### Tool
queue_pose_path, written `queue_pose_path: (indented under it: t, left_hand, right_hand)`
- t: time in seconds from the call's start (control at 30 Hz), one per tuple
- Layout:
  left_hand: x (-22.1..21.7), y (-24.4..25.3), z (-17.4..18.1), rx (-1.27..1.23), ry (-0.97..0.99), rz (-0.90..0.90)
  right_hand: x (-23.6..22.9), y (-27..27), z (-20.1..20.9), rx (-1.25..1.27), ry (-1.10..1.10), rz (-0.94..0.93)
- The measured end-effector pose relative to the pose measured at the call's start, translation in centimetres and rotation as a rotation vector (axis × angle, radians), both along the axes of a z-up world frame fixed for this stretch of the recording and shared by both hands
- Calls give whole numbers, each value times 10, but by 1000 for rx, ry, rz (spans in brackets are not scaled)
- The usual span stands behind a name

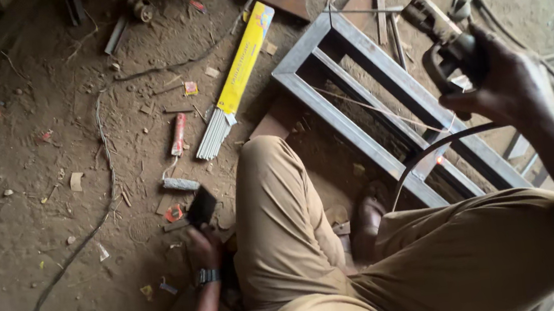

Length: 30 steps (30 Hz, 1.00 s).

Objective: The person sits on the ground and welds a rectangular metal frame using a handheld welding torch and a small metal plate as a shield. They repeatedly weld joints, tap the frame with a hammer, and adjust the frame's position.

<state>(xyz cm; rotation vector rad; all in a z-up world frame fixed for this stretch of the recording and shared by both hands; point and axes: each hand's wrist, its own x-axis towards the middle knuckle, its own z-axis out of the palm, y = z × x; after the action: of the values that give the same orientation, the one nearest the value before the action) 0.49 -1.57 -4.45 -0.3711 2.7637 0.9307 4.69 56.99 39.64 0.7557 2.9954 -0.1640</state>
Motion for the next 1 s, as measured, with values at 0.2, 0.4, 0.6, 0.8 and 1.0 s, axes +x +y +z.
queue_pose_path:
  t: [0.2,0.4,0.6,0.8,1.0]
  left_hand:
    - [-40,6,75,469,307,345]
    - [-179,66,209,981,773,548]
    - [-178,252,281,1403,264,178]
    - [-154,298,234,1531,50,148]
    - [-172,297,206,1522,144,168]
  right_hand:
    - [-20,-40,8,38,-158,-49]
    - [-20,-78,12,59,-214,-103]
    - [14,-109,-18,3,40,-125]
    - [37,-112,-53,-112,243,-125]
    - [22,-115,-68,-109,114,-171]
